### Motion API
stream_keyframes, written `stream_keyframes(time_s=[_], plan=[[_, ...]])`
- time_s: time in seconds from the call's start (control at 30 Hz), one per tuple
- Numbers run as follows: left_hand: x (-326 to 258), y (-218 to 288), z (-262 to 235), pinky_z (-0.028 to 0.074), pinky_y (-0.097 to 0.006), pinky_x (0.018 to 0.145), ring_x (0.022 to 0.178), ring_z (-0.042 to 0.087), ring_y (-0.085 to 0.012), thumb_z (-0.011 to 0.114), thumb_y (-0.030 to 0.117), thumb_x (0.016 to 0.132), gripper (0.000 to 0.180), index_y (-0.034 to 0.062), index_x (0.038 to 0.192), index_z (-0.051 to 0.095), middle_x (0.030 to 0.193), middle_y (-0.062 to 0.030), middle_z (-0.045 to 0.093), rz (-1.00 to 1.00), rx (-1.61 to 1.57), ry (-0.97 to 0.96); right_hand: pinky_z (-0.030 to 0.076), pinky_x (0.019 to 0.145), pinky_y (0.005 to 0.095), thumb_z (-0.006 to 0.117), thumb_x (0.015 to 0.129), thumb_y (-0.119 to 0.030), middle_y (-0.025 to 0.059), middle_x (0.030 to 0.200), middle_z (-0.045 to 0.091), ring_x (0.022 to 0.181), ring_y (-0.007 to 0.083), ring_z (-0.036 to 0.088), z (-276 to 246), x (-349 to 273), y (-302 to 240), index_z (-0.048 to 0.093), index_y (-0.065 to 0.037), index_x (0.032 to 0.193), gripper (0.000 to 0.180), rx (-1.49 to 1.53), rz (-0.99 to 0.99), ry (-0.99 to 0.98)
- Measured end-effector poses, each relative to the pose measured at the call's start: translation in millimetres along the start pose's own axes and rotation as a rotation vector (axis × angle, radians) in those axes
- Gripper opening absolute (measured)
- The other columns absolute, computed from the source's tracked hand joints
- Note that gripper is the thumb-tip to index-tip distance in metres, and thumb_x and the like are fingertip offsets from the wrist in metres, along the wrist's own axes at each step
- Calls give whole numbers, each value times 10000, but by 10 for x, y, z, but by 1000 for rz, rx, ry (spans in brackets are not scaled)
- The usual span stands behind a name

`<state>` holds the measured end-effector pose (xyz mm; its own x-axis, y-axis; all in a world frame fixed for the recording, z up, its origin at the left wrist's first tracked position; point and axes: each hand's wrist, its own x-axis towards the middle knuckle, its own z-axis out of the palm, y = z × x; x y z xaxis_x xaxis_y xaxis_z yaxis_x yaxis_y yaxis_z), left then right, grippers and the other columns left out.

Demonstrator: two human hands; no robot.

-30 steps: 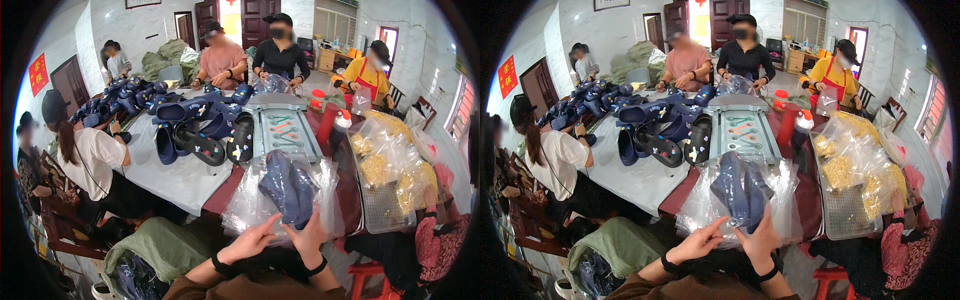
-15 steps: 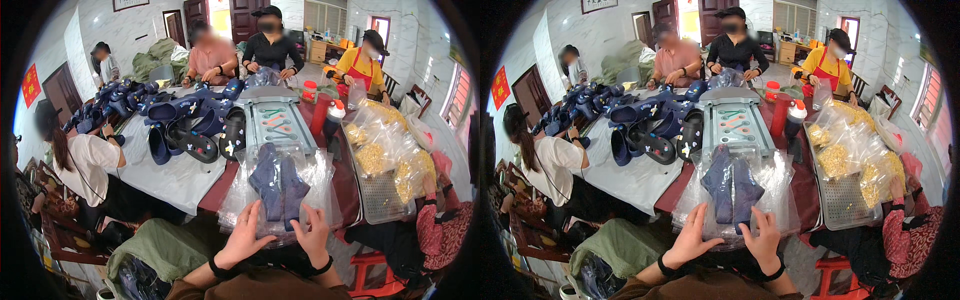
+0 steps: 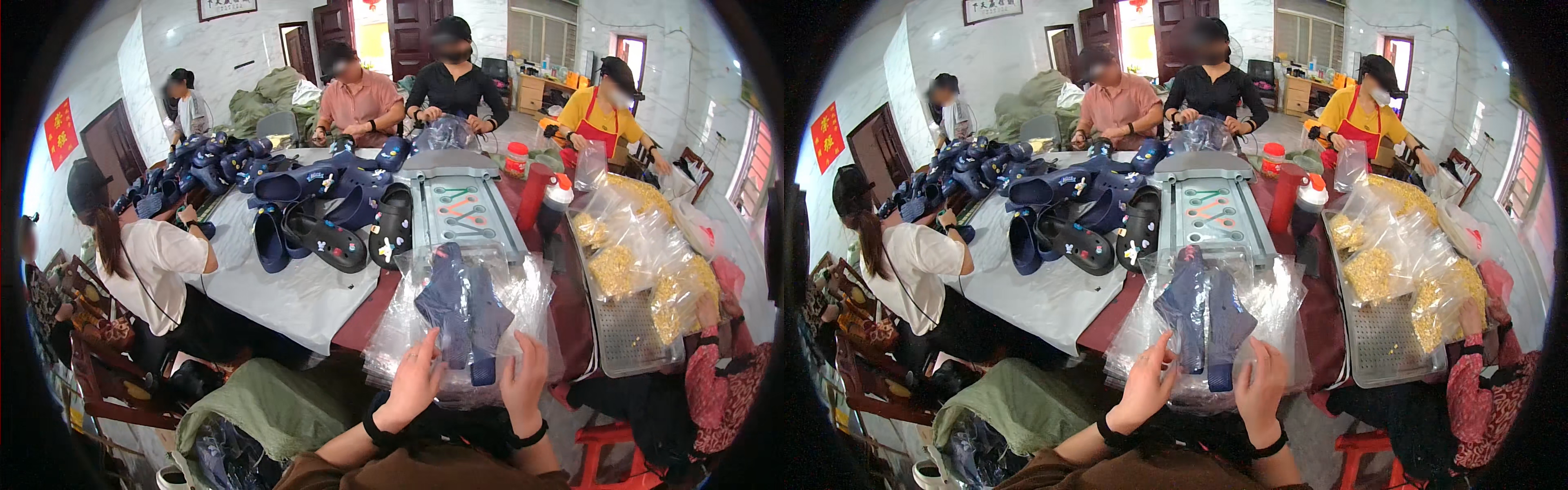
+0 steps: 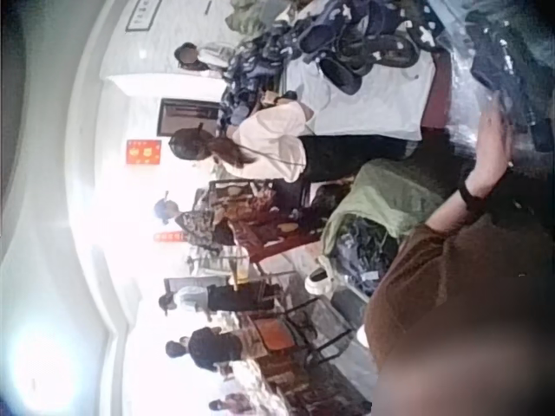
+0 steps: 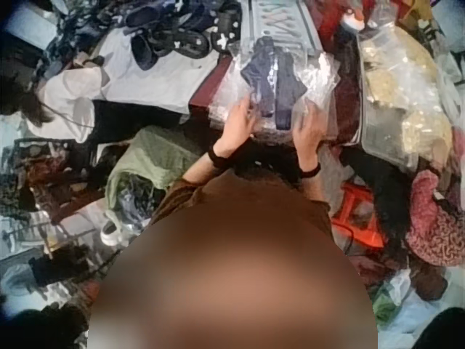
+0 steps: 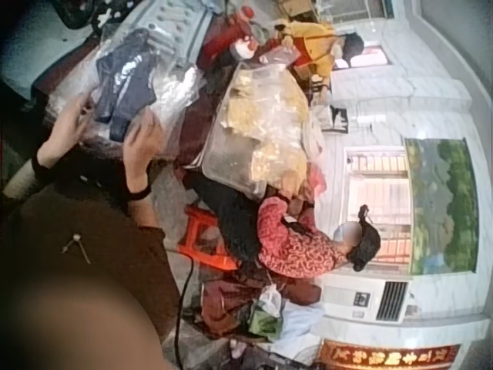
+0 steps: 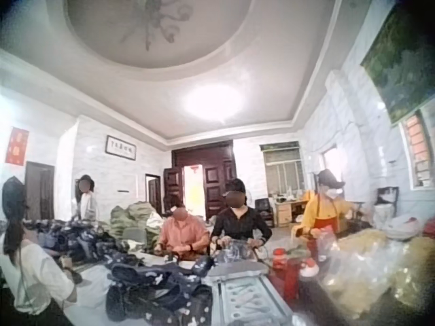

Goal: Inspecting and packaging blue and black clogs into plastic bags in a shoe manufacturing finishing area.

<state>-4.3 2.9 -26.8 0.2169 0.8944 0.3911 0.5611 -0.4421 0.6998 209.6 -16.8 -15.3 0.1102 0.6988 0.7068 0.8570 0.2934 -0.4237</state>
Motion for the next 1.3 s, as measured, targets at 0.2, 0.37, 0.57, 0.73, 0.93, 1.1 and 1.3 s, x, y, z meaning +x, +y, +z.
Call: stream_keyframes(time_s=[0.2, 0.37, 0.57, 0.73, 0.93, 1.1, 1.3], plan=[[-42, -237, 133, 512, -420, 793, 858, 632, -333, 556, -59, 917, 401, 29, 1308, 540, 960, -156, 616, -112, -263, 142, 477, 751, 390, 457, 773, 162, 122, 839, 576, 793, 305, 576, 153, -58, 239, 632, -7, 1106, 413, 305, 84, -52], [-23, -404, 297, 454, -269, 755, 861, 485, -93, 499, -33, 995, 275, 23, 1263, 495, 1035, -25, 533, -63, -447, 125, 445, 798, 344, 665, 765, -2, 87, 964, 501, 847, 225, 481, 17, -92, 231, 565, -71, 1278, 527, 629, 101, -415], [-101, -284, 228, 443, -271, 718, 863, 492, -95, 705, 57, 882, 521, 38, 1318, 421, 1080, -63, 524, -139, -448, -95, 458, 914, 395, 875, 676, -159, 137, 1140, 508, 1023, 282, 513, -71, -90, 165, 457, -126, 1436, 868, 449, 14, -567], [-40, -237, 243, 438, -289, 676, 776, 492, -125, 847, 105, 766, 658, 42, 1278, 439, 942, -46, 514, -163, -402, -80, 459, 849, 367, 922, 660, -201, 93, 1042, 507, 932, 258, 514, -2, -134, 201, 515, -103, 1392, 844, 450, 23, -509], [-77, -209, 212, 411, -305, 610, 673, 438, -133, 891, 133, 739, 593, 61, 1180, 500, 753, -3, 447, -171, -347, -13, 465, 717, 343, 941, 654, -232, 71, 948, 548, 813, 222, 526, 37, -146, 197, 589, -101, 1307, 753, 401, 54, -339], [-146, -196, 68, 337, -234, 592, 682, 361, -57, 904, 93, 740, 548, 60, 1134, 524, 779, 58, 392, -218, -448, -12, 450, 620, 325, 953, 649, -268, 57, 821, 541, 683, 193, 508, 42, -160, 69, 628, -91, 1234, 692, 399, 88, -193], [-135, -358, 24, 304, -242, 546, 628, 336, -59, 868, 72, 762, 524, 74, 1163, 531, 700, 50, 346, -197, -461, -44, 404, 563, 341, 925, 703, -251, 38, 675, 461, 595, 181, 475, 128, -166, -64, 637, -77, 1193, 595, 400, 151, -255]])
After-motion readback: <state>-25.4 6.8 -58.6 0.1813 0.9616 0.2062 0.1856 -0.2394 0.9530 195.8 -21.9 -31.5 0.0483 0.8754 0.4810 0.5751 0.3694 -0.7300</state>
